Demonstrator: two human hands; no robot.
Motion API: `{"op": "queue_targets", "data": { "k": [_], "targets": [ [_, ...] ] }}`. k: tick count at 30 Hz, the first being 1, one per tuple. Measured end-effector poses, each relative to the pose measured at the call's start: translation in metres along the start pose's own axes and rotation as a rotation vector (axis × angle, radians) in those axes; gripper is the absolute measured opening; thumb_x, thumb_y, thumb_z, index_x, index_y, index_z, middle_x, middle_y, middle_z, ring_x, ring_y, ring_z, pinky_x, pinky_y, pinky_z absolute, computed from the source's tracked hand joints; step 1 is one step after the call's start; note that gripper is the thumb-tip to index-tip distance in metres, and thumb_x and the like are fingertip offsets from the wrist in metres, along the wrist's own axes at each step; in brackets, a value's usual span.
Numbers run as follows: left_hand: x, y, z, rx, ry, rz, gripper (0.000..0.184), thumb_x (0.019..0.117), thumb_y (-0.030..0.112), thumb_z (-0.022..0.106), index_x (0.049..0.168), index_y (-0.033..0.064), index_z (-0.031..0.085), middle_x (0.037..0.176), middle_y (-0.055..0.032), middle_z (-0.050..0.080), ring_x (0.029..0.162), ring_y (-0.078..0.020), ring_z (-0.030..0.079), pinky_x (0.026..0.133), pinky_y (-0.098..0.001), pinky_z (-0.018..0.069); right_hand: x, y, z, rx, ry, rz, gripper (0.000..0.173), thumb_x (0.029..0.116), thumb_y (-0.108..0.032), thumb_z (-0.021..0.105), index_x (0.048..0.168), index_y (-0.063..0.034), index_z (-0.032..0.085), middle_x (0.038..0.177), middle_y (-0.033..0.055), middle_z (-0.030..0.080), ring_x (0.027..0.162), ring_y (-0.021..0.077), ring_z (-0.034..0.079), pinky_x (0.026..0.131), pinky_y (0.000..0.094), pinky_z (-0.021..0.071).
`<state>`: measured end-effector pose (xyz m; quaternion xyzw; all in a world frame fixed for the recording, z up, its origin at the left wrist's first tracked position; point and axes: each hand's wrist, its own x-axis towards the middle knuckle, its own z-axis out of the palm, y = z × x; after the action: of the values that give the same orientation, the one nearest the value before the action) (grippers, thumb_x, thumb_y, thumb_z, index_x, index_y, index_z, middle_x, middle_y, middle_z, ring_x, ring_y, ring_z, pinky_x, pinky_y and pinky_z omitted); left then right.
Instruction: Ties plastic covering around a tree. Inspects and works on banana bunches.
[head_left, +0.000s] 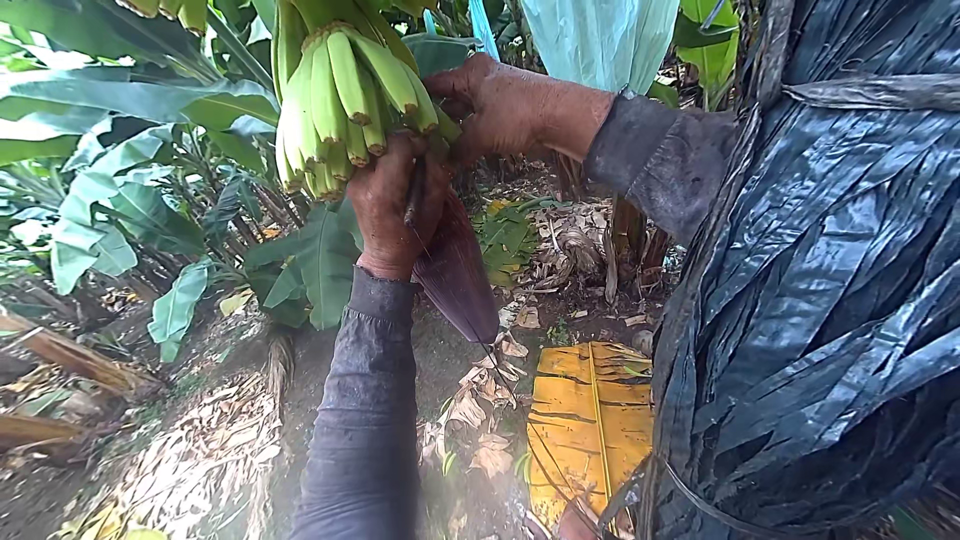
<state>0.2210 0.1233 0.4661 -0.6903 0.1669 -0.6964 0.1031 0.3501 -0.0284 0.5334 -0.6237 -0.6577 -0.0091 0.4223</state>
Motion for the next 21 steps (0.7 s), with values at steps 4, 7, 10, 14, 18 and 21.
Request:
{"op": "queue_targets", "data": {
  "k": [4, 7, 10, 14, 18, 21],
  "targets": [
    [-0.003, 0.000, -0.002, 0.093, 0.101, 0.011, 0.009, 0.0897, 0.009, 0.069, 0.091, 0.0025, 0.075, 0.090, -0.0121, 0.076, 0.086, -0.0205, 0.073, 0.078, -0.0348, 0.0556, 0.000, -0.006, -0.002, -0.057, 0.005, 0.010, 0.082, 0.0777, 0.006, 0.081, 0.151, -0.0129, 0.050, 0.129, 0.0090, 0.068, 0.108, 0.0163, 0.070, 0.080, 0.0316, 0.0625],
    [-0.004, 0.000, -0.003, 0.186, 0.121, -0.043, 0.013, 0.0913, 0.014, 0.069, 0.093, 0.0039, 0.076, 0.080, -0.0096, 0.074, 0.073, -0.0175, 0.070, 0.068, -0.0330, 0.0540, 0.002, -0.007, -0.001, -0.065, 0.014, 0.014, 0.081, 0.0765, 0.005, 0.081, 0.150, -0.0142, 0.051, 0.130, 0.0113, 0.065, 0.106, 0.0185, 0.070, 0.077, 0.0338, 0.0634],
    [-0.002, 0.002, -0.003, 0.230, 0.130, -0.078, 0.013, 0.0908, 0.016, 0.071, 0.091, 0.0059, 0.078, 0.077, -0.0092, 0.073, 0.068, -0.0161, 0.067, 0.066, -0.0328, 0.0508, 0.002, -0.009, -0.001, -0.005, 0.012, 0.041, 0.083, 0.0762, 0.006, 0.080, 0.151, -0.0156, 0.050, 0.128, 0.0103, 0.068, 0.101, 0.0187, 0.072, 0.073, 0.0347, 0.0647],
    [0.001, 0.002, -0.002, 0.197, 0.108, -0.083, 0.012, 0.0913, 0.016, 0.072, 0.091, 0.0078, 0.081, 0.081, -0.0089, 0.076, 0.074, -0.0139, 0.069, 0.072, -0.0307, 0.0513, -0.002, -0.014, -0.001, 0.033, -0.016, 0.124, 0.083, 0.0809, 0.005, 0.078, 0.153, -0.0201, 0.046, 0.133, 0.0073, 0.065, 0.102, 0.0184, 0.072, 0.076, 0.0346, 0.0647],
    [0.001, 0.001, 0.002, 0.220, 0.066, -0.141, 0.014, 0.0924, 0.019, 0.070, 0.095, 0.0119, 0.083, 0.086, -0.0058, 0.078, 0.081, -0.0119, 0.071, 0.078, -0.0308, 0.0511, 0.017, 0.014, 0.002, 0.132, -0.047, 0.148, 0.041, 0.0835, 0.001, 0.075, 0.122, -0.0067, 0.065, 0.111, 0.0072, 0.070, 0.088, 0.0123, 0.072, 0.075, 0.0271, 0.0625],
    [0.001, 0.000, 0.004, 0.229, 0.046, -0.165, 0.015, 0.0938, 0.020, 0.069, 0.093, 0.0119, 0.082, 0.083, -0.0036, 0.077, 0.077, -0.0091, 0.069, 0.074, -0.0294, 0.0504, 0.070, 0.078, 0.000, 0.213, -0.176, 0.047, 0.012, 0.0883, -0.010, 0.075, 0.097, -0.0040, 0.069, 0.090, 0.0043, 0.073, 0.083, 0.0116, 0.073, 0.073, 0.0280, 0.0627]
  ]
}}
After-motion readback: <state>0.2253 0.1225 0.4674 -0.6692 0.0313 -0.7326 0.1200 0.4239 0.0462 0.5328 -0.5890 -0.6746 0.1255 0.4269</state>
